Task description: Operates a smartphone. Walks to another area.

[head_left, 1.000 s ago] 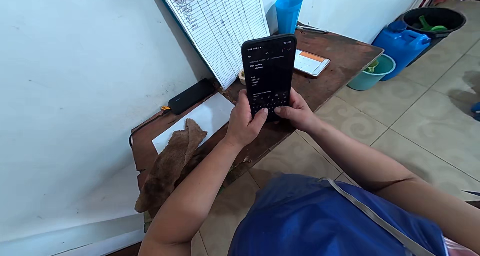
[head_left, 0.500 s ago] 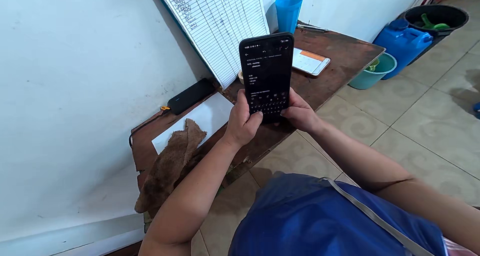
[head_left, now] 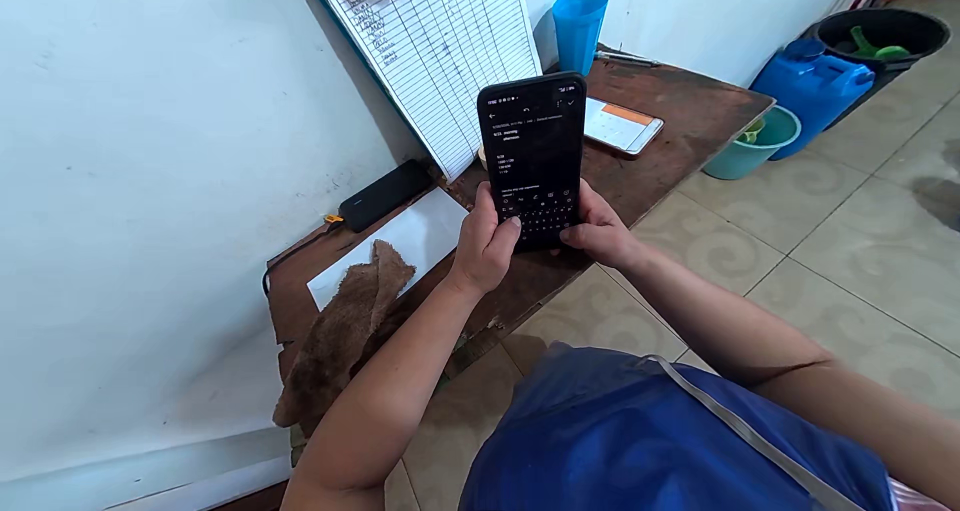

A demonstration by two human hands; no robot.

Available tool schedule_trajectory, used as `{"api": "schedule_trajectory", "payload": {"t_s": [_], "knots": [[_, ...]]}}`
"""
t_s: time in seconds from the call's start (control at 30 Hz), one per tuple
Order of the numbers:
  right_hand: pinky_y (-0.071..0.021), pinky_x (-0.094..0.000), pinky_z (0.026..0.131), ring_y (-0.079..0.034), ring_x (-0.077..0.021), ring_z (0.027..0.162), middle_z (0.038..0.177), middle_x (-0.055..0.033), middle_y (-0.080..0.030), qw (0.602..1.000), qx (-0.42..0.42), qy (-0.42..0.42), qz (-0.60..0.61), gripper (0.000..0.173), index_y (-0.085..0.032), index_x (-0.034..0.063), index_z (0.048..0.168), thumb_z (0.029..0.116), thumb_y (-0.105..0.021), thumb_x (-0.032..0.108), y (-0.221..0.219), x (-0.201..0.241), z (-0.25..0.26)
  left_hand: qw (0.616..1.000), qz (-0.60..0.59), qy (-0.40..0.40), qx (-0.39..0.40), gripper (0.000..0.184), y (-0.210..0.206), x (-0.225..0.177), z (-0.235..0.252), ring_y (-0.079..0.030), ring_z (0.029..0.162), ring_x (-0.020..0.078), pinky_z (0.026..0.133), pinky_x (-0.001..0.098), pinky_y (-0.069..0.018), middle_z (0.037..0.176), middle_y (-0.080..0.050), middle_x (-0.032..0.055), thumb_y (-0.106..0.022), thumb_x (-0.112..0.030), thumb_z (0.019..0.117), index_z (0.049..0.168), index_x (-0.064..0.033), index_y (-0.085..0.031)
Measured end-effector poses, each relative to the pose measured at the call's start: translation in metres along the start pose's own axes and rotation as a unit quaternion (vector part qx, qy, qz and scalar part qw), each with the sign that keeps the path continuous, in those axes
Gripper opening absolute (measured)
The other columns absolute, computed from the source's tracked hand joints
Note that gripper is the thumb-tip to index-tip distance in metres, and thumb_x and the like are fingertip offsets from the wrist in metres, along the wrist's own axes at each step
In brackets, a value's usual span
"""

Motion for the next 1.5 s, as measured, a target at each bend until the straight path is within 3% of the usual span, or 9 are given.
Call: {"api": "schedule_trajectory", "payload": {"t_s": [0.1, 0.3, 0.57, 0.77, 0.9, 1.07, 1.23, 1.4, 1.5], "knots": [[-0.0574, -0.0173, 0.063, -0.068, 0.0029, 0.081, 0.102, 0.014, -0.07, 1.0, -0.012, -0.012, -0.008, 0.051, -0.042, 0.0158, 0.128, 0.0801, -0.053, 0.002, -0.0006, 0.0017, 0.0007, 1.0, 0.006, 0.007, -0.005, 0.048, 0.0002, 0.0022, 0.0003, -0.067, 0.097, 0.0043, 0.086, 0.0242, -0.0558, 0.11, -0.066, 0.0121, -0.042, -0.003, 0.0916, 0.138, 0.0091, -0.04], [-0.0575, -0.0158, 0.064, -0.068, 0.0042, 0.081, 0.101, 0.0137, -0.071, 0.999, -0.029, -0.021, -0.012, 0.054, -0.043, 0.0145, 0.127, 0.0774, -0.052, -0.004, -0.0009, 0.0042, 0.001, 1.0, -0.025, -0.009, 0.01, 0.058, -0.0016, 0.0005, -0.0005, -0.067, 0.097, 0.0039, 0.085, 0.0237, -0.0564, 0.111, -0.065, 0.0116, -0.044, 0.001, 0.0813, 0.138, 0.0098, -0.038], [-0.0561, -0.0144, 0.061, -0.067, 0.0044, 0.079, 0.101, 0.0129, -0.071, 0.999, -0.039, -0.016, -0.008, 0.054, -0.043, 0.0142, 0.127, 0.0779, -0.051, -0.007, -0.0001, 0.0047, 0.001, 0.999, -0.026, -0.021, 0.015, 0.061, -0.0032, -0.0019, -0.0005, -0.067, 0.099, 0.0024, 0.087, 0.022, -0.0555, 0.113, -0.066, 0.0106, -0.046, 0.002, 0.0787, 0.139, 0.0101, -0.037], [-0.0567, -0.0146, 0.062, -0.068, 0.0041, 0.078, 0.101, 0.0127, -0.071, 0.999, -0.043, -0.019, -0.014, 0.055, -0.043, 0.0134, 0.127, 0.077, -0.052, -0.007, -0.0003, 0.0058, 0.0014, 1.0, -0.021, -0.011, -0.005, 0.055, -0.0028, 0.0001, -0.0003, -0.068, 0.102, 0.0037, 0.09, 0.0226, -0.0561, 0.114, -0.067, 0.0121, -0.052, 0.002, 0.0859, 0.138, 0.0118, -0.038], [-0.056, -0.014, 0.061, -0.067, 0.004, 0.076, 0.099, 0.0112, -0.071, 0.998, -0.054, -0.02, -0.017, 0.049, -0.044, 0.0123, 0.126, 0.0809, -0.051, -0.007, -0.0001, 0.0057, 0.0014, 1.0, -0.014, -0.017, 0.008, 0.057, -0.0029, -0.0019, -0.0007, -0.067, 0.101, 0.0039, 0.088, 0.0226, -0.0554, 0.114, -0.065, 0.012, -0.048, 0.0, 0.0835, 0.139, 0.0098, -0.038], [-0.0568, -0.0143, 0.064, -0.068, 0.0047, 0.079, 0.099, 0.0127, -0.071, 0.998, -0.055, -0.012, -0.026, 0.049, -0.044, 0.0126, 0.124, 0.0807, -0.053, -0.006, -0.0003, 0.0066, 0.0015, 1.0, -0.008, -0.006, -0.015, 0.046, -0.0013, 0.0006, -0.0005, -0.066, 0.103, 0.0035, 0.092, 0.0233, -0.0542, 0.114, -0.065, 0.0132, -0.044, -0.002, 0.0936, 0.137, 0.0125, -0.04], [-0.0566, -0.0139, 0.064, -0.067, 0.0051, 0.079, 0.099, 0.0129, -0.07, 0.998, -0.055, -0.008, -0.026, 0.051, -0.044, 0.0116, 0.126, 0.0788, -0.054, -0.006, -0.0008, 0.0084, 0.0013, 1.0, -0.016, -0.017, 0.005, 0.057, -0.0026, -0.002, -0.0009, -0.067, 0.1, 0.004, 0.088, 0.0236, -0.0557, 0.113, -0.065, 0.0121, -0.045, -0.001, 0.0838, 0.139, 0.0105, -0.037], [-0.0579, -0.0149, 0.067, -0.068, 0.0044, 0.082, 0.101, 0.0125, -0.071, 0.998, -0.056, -0.002, -0.024, 0.052, -0.043, 0.0118, 0.126, 0.0786, -0.055, -0.005, -0.0009, 0.0083, 0.0019, 1.0, -0.017, -0.019, 0.005, 0.056, -0.003, -0.0023, -0.0012, -0.067, 0.1, 0.0038, 0.087, 0.0229, -0.0556, 0.113, -0.065, 0.0117, -0.047, 0.0, 0.0839, 0.139, 0.0098, -0.037], [-0.0582, -0.015, 0.068, -0.068, 0.0042, 0.083, 0.101, 0.0126, -0.071, 0.998, -0.053, 0.0, -0.019, 0.052, -0.043, 0.0124, 0.126, 0.079, -0.056, -0.005, -0.0013, 0.0088, 0.0016, 1.0, -0.002, -0.02, 0.001, 0.053, -0.0031, -0.0037, -0.0011, -0.068, 0.099, 0.0032, 0.087, 0.0217, -0.0561, 0.112, -0.066, 0.0109, -0.052, -0.002, 0.0887, 0.139, 0.0094, -0.037]]}}
Point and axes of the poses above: each hand's wrist, its own z-axis towards the middle knuckle, its own y-axis out of the back of the hand, x = y × z, the point moved 9 cm from there along z, towards the middle knuckle
